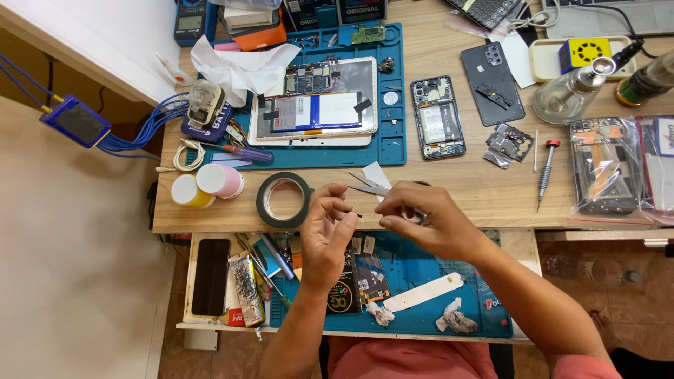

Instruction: The person cuts pieces of black tape and white adhesive strips using scissors, then applies them to the internal components of a disassembled smartphone. The person handles the phone chassis, battery, and circuit board while working at a cluttered desk.

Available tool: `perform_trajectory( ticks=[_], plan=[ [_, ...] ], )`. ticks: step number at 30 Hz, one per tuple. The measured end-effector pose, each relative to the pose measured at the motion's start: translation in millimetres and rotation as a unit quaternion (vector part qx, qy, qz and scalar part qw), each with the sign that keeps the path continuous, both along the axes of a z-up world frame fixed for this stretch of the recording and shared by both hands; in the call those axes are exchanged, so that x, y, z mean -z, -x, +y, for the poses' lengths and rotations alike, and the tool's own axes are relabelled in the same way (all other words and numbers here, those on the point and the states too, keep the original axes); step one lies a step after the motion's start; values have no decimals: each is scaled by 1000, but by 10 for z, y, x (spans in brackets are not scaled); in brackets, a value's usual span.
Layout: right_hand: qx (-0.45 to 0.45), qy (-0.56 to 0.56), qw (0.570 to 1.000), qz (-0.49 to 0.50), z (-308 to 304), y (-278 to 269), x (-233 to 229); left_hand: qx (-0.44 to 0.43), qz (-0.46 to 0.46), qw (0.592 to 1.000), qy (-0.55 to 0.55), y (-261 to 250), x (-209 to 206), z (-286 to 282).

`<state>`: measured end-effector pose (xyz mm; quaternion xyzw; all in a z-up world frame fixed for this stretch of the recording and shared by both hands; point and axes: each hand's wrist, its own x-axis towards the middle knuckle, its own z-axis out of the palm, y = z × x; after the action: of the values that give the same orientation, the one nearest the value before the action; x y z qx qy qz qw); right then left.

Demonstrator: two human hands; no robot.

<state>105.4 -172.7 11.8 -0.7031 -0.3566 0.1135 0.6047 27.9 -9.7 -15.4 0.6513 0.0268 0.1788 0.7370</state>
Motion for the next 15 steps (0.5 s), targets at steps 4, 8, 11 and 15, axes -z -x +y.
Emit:
perform_trajectory(
  ticks=[4,8,11,15],
  plan=[
    [10,-44,998,35,-25,36,58,26,5,999,19,-24,-33,-108],
    [11,-70,997,40,-89,47,32,33,7,999,27,-57,-38,-197],
    [16,-76,996,31,-128,45,18,46,16,998,36,-78,-3,-254],
    [36,-64,997,-27,-203,24,31,78,22,996,42,-121,83,-316]
  ],
)
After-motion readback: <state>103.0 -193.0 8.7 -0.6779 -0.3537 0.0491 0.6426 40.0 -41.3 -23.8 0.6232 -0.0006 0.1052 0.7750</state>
